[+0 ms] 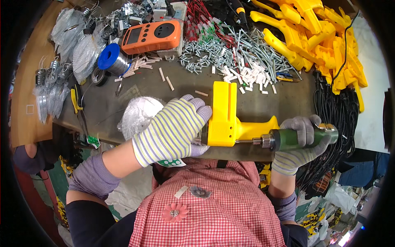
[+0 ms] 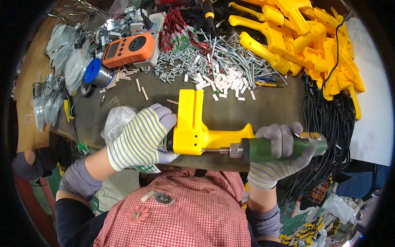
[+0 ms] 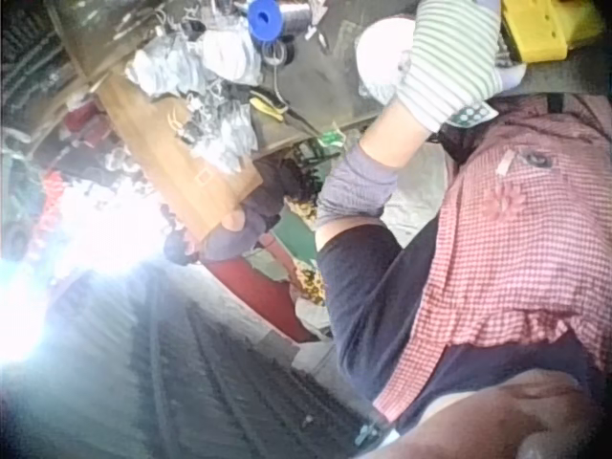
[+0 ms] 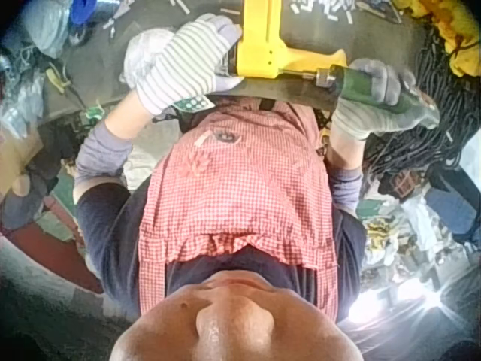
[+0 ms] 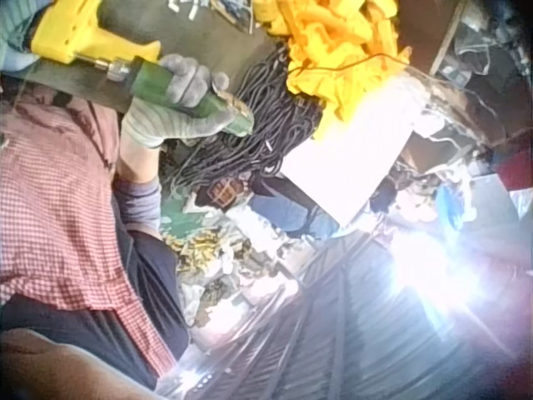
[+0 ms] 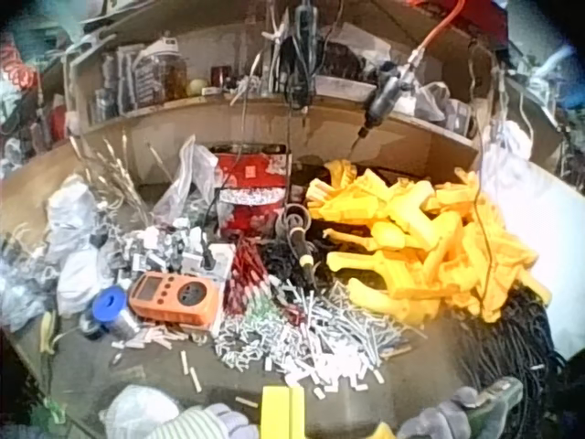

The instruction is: The person solders wires onto a metal component inside a plastic housing using a soldering iron. Next, the person arranges the internal components, fits the plastic casing together, and fastens screws using an electric screwdriver.

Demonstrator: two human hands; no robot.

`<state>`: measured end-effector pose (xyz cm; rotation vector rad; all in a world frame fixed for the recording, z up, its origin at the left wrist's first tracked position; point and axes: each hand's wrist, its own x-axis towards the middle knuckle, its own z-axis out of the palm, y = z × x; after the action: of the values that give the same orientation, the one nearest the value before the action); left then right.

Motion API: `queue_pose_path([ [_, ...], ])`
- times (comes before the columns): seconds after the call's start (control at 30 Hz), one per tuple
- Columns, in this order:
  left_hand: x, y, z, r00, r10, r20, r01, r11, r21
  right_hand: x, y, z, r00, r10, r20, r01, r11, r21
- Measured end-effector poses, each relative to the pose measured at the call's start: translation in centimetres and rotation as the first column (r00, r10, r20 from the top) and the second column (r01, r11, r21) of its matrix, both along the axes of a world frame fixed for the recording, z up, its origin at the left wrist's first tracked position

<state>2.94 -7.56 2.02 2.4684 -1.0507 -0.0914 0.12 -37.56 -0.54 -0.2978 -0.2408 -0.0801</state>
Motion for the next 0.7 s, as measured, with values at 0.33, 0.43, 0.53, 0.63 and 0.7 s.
queue_pose_path([
  [0.33,-0.5,0.5,-0.6,0.999,0.044,0.029,-0.042,0.996,-0.081,-1.0,0.8,0.1,0.997,-0.075,-0.028,0.076,0.996,0.035],
  [0.43,-0.4,0.4,-0.5,0.999,0.048,-0.017,-0.049,0.997,-0.065,-1.5,1.1,-0.2,0.994,-0.084,-0.065,0.088,0.994,0.061],
  [0.53,-0.9,0.7,-1.1,0.994,0.058,0.094,-0.051,0.996,-0.076,-1.7,1.2,-0.2,0.996,-0.060,0.070,0.055,0.997,0.062],
  [0.63,-0.6,0.7,-0.4,0.999,0.042,-0.011,-0.042,0.999,0.016,-1.6,1.0,-0.5,0.981,-0.177,-0.076,0.176,0.984,-0.010],
  [0.7,-0.5,0.8,-0.6,0.998,0.001,0.064,-0.001,1.000,0.002,-1.5,0.7,-0.8,0.983,-0.171,-0.063,0.172,0.985,0.012],
])
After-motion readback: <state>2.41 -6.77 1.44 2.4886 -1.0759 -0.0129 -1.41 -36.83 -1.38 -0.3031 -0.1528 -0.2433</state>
